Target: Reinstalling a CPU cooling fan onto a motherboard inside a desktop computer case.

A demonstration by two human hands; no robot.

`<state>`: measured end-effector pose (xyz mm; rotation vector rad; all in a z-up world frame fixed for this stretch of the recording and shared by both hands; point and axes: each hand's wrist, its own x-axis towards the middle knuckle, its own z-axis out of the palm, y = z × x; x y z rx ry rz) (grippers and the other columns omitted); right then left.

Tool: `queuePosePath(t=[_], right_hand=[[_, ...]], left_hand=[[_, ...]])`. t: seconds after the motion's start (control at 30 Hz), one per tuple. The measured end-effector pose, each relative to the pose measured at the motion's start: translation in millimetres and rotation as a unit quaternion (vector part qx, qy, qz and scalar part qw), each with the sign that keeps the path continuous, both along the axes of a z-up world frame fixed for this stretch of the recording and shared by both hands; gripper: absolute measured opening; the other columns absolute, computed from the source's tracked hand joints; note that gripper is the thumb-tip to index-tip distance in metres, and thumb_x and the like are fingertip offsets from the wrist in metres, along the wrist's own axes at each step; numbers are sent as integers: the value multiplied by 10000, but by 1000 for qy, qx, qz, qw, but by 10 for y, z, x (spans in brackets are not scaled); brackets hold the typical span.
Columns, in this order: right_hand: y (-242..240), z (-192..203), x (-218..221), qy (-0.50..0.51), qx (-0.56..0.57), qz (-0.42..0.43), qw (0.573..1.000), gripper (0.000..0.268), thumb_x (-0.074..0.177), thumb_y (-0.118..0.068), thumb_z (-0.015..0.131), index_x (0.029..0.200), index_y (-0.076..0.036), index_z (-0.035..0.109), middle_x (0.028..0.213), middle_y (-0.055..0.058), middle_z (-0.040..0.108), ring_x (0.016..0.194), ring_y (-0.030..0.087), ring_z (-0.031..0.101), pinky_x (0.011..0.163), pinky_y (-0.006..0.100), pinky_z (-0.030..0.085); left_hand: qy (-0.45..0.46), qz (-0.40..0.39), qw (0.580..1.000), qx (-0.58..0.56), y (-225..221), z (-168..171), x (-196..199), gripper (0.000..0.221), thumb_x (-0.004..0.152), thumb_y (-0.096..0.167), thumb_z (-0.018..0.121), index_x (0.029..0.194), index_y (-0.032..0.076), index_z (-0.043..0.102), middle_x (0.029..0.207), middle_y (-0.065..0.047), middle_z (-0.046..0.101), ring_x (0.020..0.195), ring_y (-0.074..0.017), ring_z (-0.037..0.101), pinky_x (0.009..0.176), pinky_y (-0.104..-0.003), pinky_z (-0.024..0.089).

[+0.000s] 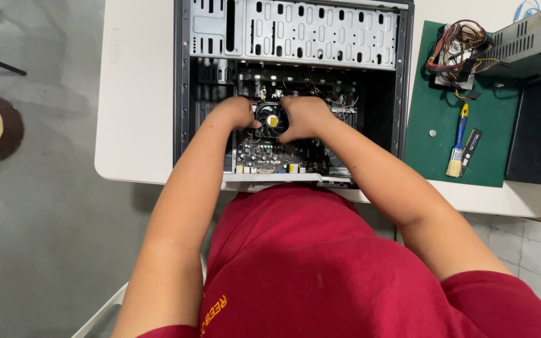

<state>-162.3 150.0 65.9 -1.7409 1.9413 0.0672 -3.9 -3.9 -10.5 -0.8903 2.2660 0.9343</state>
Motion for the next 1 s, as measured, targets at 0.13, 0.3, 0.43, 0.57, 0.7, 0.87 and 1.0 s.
queuePosePath(t=[0.13,0.3,0.43,0.57,0.7,0.87,1.0], right_hand=[[-21,-32,-40,-14,-1,-4,1000,884,579,-550,812,1281,-42,642,1072,173,730,1069,383,703,885,505,559],[-53,-80,-109,-61,16,-38,997,977,586,-542,862,1390,-65,580,1223,198,692,1192,396,654,996,505,520],[-39,-83,-138,-70,37,-42,996,1011,596,-559,877,1419,-73,548,1254,205,680,1219,404,639,1016,519,506],[-20,-96,-171,-99,75,-39,991,1056,589,-624,906,1425,-107,519,1244,185,686,1219,392,640,1015,508,507],[-56,-203,-294,-141,103,-73,982,843,680,-660,855,1337,-200,593,1049,144,730,1141,379,675,960,501,537],[-33,-281,-480,-200,73,-159,964,462,799,-546,784,1018,-141,735,863,135,734,936,341,727,813,422,544],[3,-225,-430,-236,180,-156,942,476,803,-448,803,997,-17,746,794,190,729,680,281,733,556,346,627]], left_hand=[[-15,11,1000,4,41,-21,-2,367,838,460,789,898,99,792,768,-89,772,983,-289,762,917,-404,564],[4,17,999,28,-8,-103,-37,451,858,449,780,965,13,737,694,-137,746,767,-323,777,795,-401,589],[0,20,999,29,-46,-214,-62,425,866,459,777,963,46,741,675,-115,746,674,-282,769,747,-373,590],[-4,39,996,75,45,140,5,367,852,378,797,907,19,747,707,-147,751,688,-295,774,667,-383,614],[22,75,990,120,59,275,33,314,844,267,846,839,-34,757,726,-187,741,697,-311,772,586,-401,637],[6,88,987,133,86,175,22,288,863,221,821,860,-58,751,747,-209,733,703,-322,770,583,-426,643],[-6,109,982,154,54,14,11,293,873,197,799,893,-86,726,733,-212,713,657,-320,757,551,-432,645]])
